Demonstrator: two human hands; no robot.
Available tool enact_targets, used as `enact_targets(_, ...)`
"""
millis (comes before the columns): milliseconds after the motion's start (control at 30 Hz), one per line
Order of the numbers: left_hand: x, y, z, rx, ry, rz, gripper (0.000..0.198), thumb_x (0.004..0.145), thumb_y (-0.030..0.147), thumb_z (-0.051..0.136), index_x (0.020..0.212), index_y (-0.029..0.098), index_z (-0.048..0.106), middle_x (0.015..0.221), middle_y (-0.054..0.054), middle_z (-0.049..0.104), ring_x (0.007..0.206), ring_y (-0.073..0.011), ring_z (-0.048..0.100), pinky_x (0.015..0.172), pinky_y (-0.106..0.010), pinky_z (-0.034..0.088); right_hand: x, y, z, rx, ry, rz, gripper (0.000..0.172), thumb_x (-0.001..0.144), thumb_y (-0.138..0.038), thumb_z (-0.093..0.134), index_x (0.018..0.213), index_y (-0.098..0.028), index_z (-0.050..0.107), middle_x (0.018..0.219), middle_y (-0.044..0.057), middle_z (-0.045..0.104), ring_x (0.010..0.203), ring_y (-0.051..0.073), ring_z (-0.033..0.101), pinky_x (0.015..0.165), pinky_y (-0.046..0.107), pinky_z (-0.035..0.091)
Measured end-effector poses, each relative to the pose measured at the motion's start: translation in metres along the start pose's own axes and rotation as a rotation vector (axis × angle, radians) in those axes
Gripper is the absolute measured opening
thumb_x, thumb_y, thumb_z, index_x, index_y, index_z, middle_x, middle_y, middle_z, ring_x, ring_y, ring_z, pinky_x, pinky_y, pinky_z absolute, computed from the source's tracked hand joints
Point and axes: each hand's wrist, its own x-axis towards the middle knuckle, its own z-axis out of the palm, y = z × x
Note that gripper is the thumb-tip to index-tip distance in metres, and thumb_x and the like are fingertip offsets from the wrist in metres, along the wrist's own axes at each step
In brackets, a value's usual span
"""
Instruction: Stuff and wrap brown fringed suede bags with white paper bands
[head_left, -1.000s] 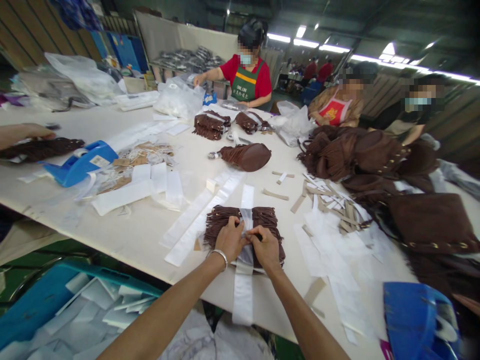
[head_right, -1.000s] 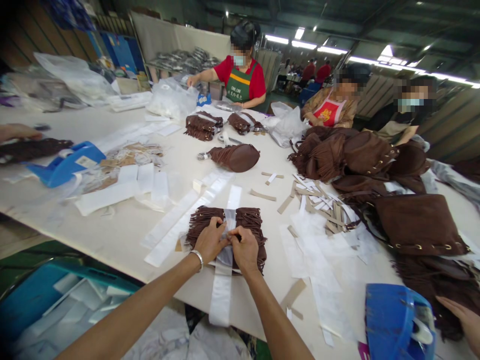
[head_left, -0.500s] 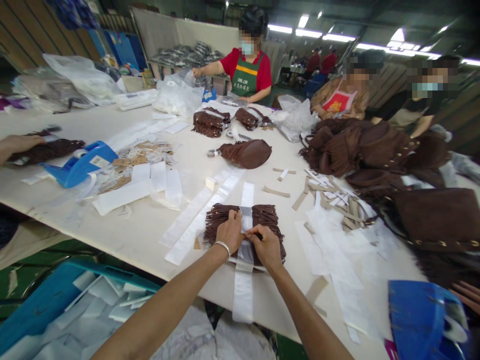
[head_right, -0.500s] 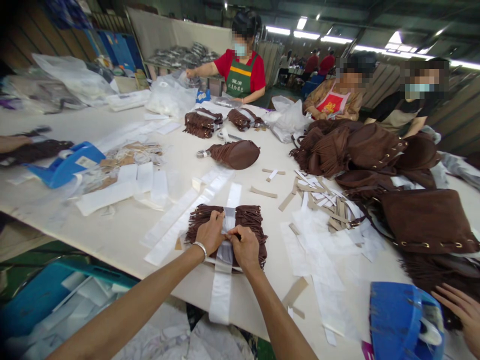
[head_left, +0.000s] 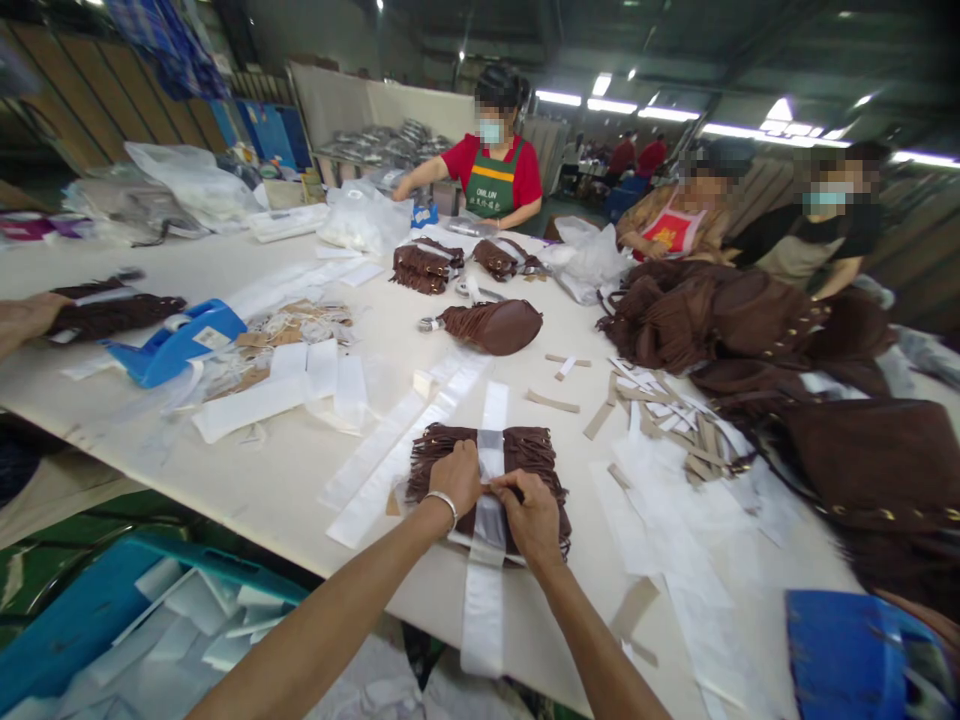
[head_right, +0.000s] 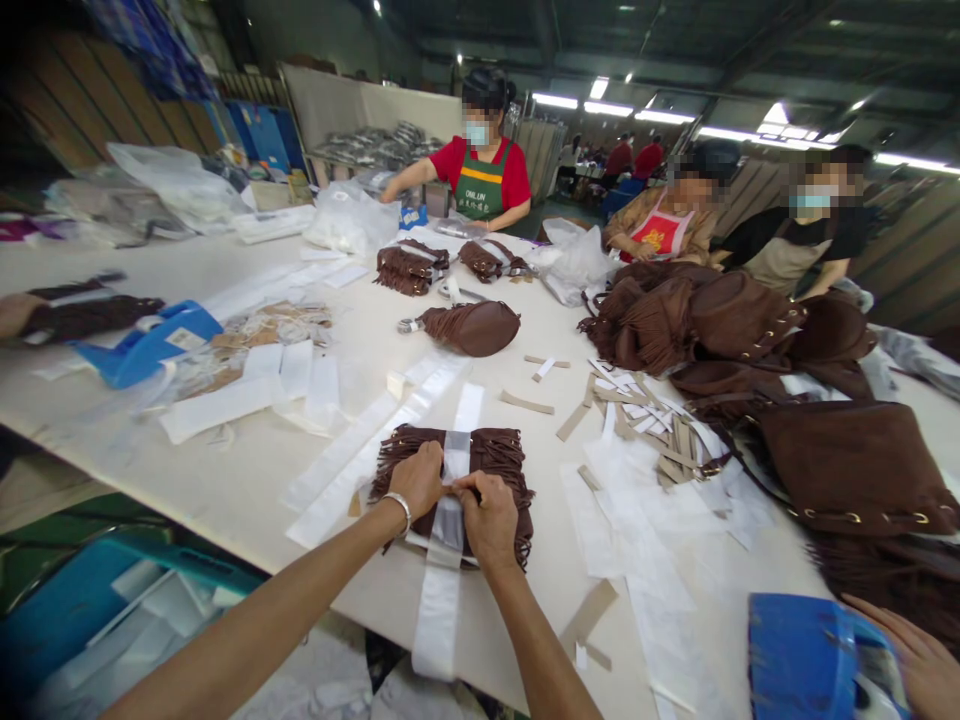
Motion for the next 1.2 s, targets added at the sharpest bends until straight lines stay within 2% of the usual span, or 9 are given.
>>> enact_targets(200, 0.002, -0.005, -0.001, -0.041, 0.003, 0.008, 0.035, 0.08, 0.043, 0.068, 0.097, 0.017, 0.054, 0.103, -0.012, 0.062, 0.094, -0.0265, 0.065, 0.077, -0.034, 0.048, -0.002, -0.001, -0.001, 0.032, 0.017, 0.023, 0.01, 0.085, -0.031, 0.061, 0.08, -0.026, 0.069, 0.085, 0.0, 0.068, 0.086, 0.021, 0.058, 0.08, 0.033, 0.042)
enact_targets(367, -0.002, -0.007, -0.002, -0.118, 0.027, 0.004, 0.024, 0.081, 0.041, 0.065, 0.087, 0.02, 0.056, 0.094, -0.005, 0.065, 0.086, -0.0207, 0.064, 0.072, -0.029, 0.044, -0.004, 0.002, -0.001, 0.098, 0.023, 0.044, 0.008, 0.084, -0.032, 0.062, 0.082, -0.027, 0.069, 0.088, 0.0, 0.068, 0.089, 0.021, 0.059, 0.081, 0.033, 0.042)
enact_targets(633, 0.001, -0.012, 0.001, -0.282, 0.026, -0.061, 0.002, 0.081, 0.022, 0.061, 0.083, 0.021, 0.062, 0.086, 0.0, 0.069, 0.083, -0.0153, 0.063, 0.069, -0.024, 0.04, -0.004, 0.006, 0.001, 0.083, 0.018, 0.056, 0.01, 0.083, -0.028, 0.06, 0.084, -0.028, 0.069, 0.089, 0.0, 0.068, 0.089, 0.022, 0.058, 0.083, 0.035, 0.042)
enact_targets(933, 0.017, -0.021, 0.004, -0.459, -0.084, -0.093, 0.009, 0.077, 0.022, 0.058, 0.076, 0.018, 0.066, 0.062, 0.002, 0.067, 0.058, -0.0113, 0.063, 0.056, -0.02, 0.04, -0.004, 0.008, 0.002, 0.102, 0.043, 0.031, 0.011, 0.084, -0.029, 0.058, 0.085, -0.027, 0.069, 0.09, 0.001, 0.068, 0.09, 0.022, 0.059, 0.084, 0.035, 0.042)
enact_targets(1200, 0.021, -0.015, 0.008, -0.472, -0.066, -0.167, 0.015, 0.079, 0.023, 0.053, 0.074, 0.018, 0.067, 0.059, 0.0, 0.066, 0.059, -0.0131, 0.064, 0.056, -0.022, 0.041, -0.006, 0.008, 0.004, 0.087, 0.059, -0.09, 0.017, 0.083, -0.019, 0.056, 0.089, -0.026, 0.07, 0.092, 0.003, 0.069, 0.092, 0.022, 0.059, 0.084, 0.036, 0.042)
